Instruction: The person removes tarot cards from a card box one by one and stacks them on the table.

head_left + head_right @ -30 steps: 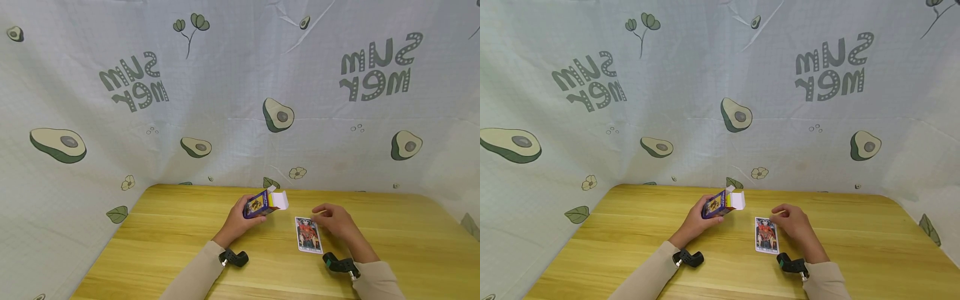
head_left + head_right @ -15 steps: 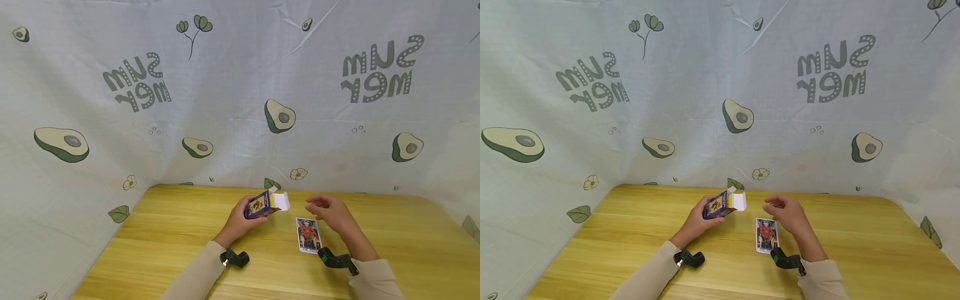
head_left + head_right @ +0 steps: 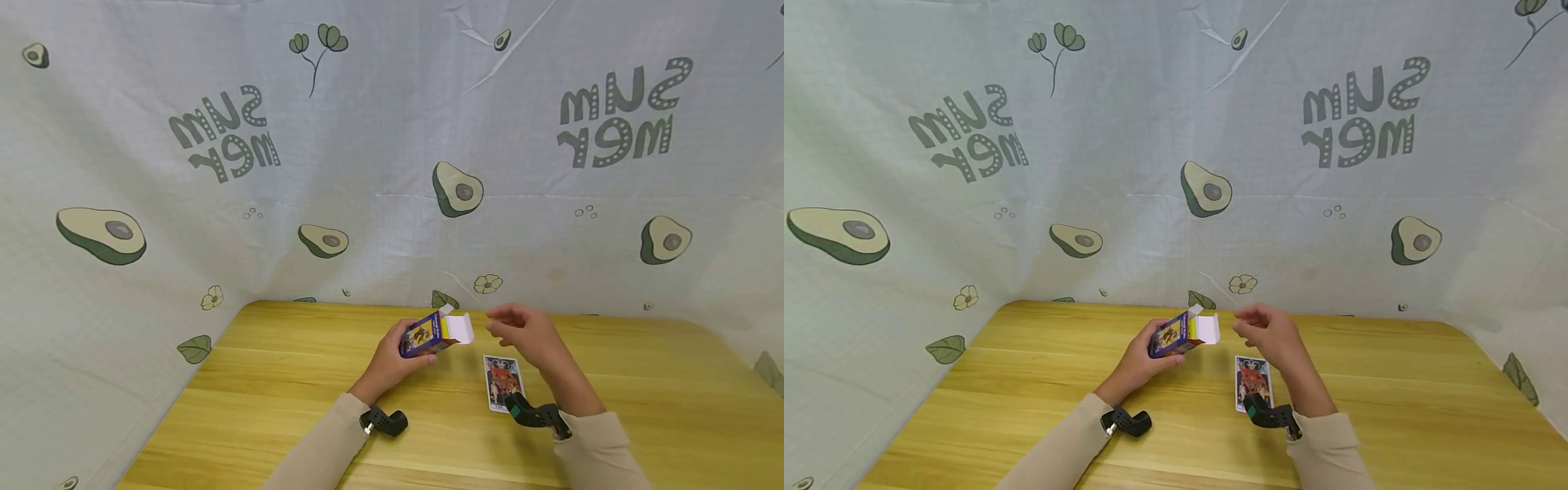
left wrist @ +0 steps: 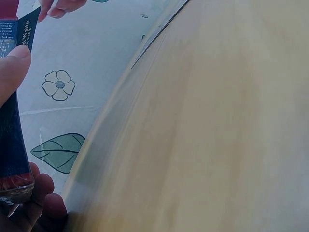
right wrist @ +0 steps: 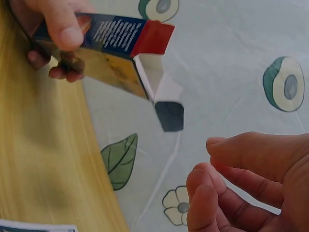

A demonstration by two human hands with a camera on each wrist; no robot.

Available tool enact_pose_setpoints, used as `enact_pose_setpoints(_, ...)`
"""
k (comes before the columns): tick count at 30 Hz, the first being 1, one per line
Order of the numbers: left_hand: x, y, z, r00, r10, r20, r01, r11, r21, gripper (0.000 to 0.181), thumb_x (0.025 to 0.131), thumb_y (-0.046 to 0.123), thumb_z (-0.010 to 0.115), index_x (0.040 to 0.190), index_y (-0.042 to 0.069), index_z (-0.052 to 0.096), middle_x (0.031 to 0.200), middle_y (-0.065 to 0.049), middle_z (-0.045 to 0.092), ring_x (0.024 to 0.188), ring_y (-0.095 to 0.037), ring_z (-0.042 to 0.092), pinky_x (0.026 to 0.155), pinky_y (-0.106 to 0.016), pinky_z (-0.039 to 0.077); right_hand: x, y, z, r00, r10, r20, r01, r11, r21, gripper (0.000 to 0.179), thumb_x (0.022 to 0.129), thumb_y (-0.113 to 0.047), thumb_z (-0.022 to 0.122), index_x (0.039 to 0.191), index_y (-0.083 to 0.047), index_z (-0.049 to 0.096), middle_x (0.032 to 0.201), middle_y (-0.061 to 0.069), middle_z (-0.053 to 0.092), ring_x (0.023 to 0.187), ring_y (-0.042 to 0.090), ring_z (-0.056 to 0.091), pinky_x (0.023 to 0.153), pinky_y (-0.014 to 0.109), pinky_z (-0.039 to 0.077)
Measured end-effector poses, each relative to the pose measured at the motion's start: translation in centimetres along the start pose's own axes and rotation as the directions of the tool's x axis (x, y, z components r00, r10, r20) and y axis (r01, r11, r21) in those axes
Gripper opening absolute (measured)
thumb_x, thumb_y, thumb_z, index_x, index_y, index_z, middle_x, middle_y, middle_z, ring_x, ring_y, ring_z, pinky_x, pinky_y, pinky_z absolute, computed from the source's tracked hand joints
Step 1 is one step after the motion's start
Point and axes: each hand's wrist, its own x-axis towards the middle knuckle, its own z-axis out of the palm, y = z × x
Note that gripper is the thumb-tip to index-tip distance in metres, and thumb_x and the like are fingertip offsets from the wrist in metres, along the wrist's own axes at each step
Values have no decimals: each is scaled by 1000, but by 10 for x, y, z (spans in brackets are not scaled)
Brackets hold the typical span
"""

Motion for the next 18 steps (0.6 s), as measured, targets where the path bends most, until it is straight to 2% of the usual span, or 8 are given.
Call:
enact_pose_setpoints(6,0,0,0,1000,4,1,-4,1000,-3,66,81,37,78,137,23,45,123,1,53,108,-15,52,90,-29,46,1,-10,5,1000,-11,9,10,999,31,36,94,-24,65,118,2,60,105,14,65,89,22,61,72,29,53)
enact_pose_setpoints(13,0,0,0,1000,4,0,-4,1000,-1,66,81,36,78,136,23,45,122,2,53,107,-15,52,90,-29,47,4,-17,11,1000,-23,-2,24,997,79,34,93,-22,66,117,2,61,106,16,64,93,29,61,70,29,53)
enact_pose_setpoints(18,1,0,1,1000,6,-4,-6,1000,-4,66,81,36,78,136,22,46,122,2,53,108,-15,52,90,-29,46,7,-20,15,1000,-20,2,19,994,111,34,92,-19,67,115,4,62,105,16,64,88,25,61,67,28,52)
